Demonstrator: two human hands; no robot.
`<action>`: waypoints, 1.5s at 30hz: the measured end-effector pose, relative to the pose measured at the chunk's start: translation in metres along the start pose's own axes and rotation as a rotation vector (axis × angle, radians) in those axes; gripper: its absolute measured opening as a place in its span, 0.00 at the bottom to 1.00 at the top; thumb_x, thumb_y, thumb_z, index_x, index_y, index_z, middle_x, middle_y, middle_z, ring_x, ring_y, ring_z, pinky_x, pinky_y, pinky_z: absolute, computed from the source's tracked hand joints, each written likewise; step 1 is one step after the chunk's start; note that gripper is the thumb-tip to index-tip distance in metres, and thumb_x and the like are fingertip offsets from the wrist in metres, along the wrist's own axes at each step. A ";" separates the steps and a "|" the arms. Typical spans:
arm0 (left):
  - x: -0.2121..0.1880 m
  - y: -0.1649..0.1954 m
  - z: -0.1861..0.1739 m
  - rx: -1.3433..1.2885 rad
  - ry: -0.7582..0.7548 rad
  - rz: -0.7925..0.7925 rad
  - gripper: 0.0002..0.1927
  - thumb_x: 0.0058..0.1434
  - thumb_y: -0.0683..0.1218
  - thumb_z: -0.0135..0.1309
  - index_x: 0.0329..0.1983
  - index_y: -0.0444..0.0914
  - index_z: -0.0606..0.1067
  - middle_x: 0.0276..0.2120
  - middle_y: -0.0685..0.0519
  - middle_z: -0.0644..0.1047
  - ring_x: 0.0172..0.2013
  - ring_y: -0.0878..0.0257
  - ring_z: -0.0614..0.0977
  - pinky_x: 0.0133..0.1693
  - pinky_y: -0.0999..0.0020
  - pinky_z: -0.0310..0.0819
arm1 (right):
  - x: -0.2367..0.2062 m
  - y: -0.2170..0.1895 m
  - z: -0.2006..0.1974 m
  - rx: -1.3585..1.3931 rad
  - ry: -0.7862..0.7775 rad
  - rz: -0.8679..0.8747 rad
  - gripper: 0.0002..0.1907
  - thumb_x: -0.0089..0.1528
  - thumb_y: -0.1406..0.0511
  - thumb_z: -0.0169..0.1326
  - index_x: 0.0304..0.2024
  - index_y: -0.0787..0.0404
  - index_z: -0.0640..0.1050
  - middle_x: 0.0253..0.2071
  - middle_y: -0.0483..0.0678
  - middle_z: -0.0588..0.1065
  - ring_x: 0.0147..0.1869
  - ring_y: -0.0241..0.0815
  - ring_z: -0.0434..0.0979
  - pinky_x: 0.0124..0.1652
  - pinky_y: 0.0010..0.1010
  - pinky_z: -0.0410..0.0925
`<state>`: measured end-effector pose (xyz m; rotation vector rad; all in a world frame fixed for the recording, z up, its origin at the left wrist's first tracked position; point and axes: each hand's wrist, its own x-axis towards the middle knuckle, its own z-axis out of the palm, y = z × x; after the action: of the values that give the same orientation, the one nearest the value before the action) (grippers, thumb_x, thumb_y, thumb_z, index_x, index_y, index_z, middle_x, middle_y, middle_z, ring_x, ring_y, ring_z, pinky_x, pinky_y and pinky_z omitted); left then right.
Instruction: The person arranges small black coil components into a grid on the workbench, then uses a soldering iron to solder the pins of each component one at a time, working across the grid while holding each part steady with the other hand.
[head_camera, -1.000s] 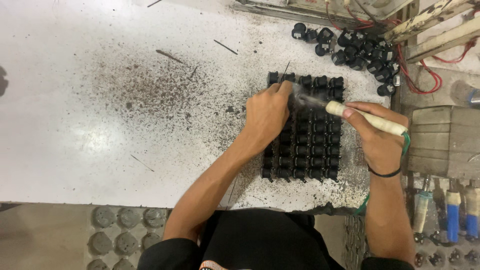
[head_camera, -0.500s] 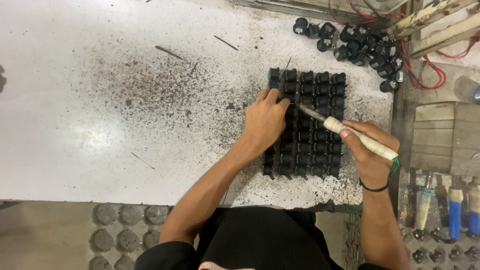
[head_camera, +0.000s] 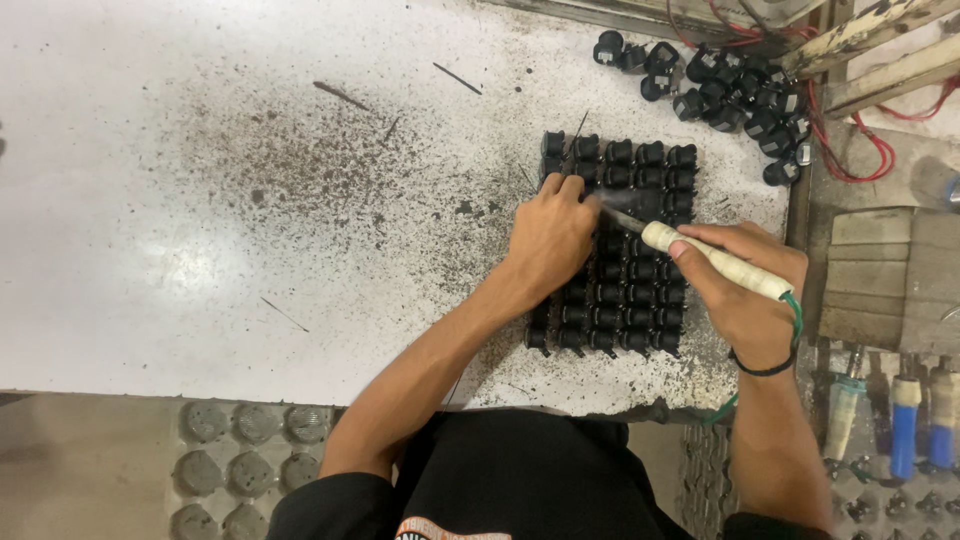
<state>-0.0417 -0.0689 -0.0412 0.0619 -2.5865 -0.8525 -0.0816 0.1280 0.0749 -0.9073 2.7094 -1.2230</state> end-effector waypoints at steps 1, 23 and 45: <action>0.001 0.000 0.000 -0.005 -0.005 -0.007 0.13 0.49 0.36 0.57 0.40 0.33 0.80 0.39 0.42 0.77 0.43 0.49 0.79 0.33 0.57 0.81 | 0.001 0.000 0.000 0.014 0.001 0.002 0.10 0.63 0.73 0.67 0.47 0.67 0.83 0.38 0.53 0.79 0.38 0.37 0.77 0.37 0.25 0.67; -0.027 0.002 -0.017 0.030 -0.012 -0.047 0.12 0.54 0.33 0.55 0.41 0.36 0.82 0.39 0.45 0.77 0.40 0.53 0.80 0.25 0.63 0.80 | -0.053 0.036 0.008 0.209 0.121 -0.063 0.09 0.65 0.74 0.62 0.47 0.70 0.81 0.40 0.54 0.80 0.39 0.37 0.78 0.41 0.24 0.67; -0.023 0.011 -0.012 -0.058 -0.004 -0.010 0.12 0.47 0.37 0.59 0.36 0.33 0.79 0.40 0.42 0.77 0.43 0.47 0.79 0.33 0.56 0.81 | -0.018 -0.025 -0.001 -0.130 -0.008 -0.146 0.09 0.60 0.74 0.66 0.42 0.67 0.83 0.36 0.53 0.81 0.33 0.39 0.79 0.40 0.29 0.68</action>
<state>-0.0154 -0.0630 -0.0346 0.0569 -2.5657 -0.9313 -0.0542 0.1251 0.0891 -1.1398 2.7871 -1.0716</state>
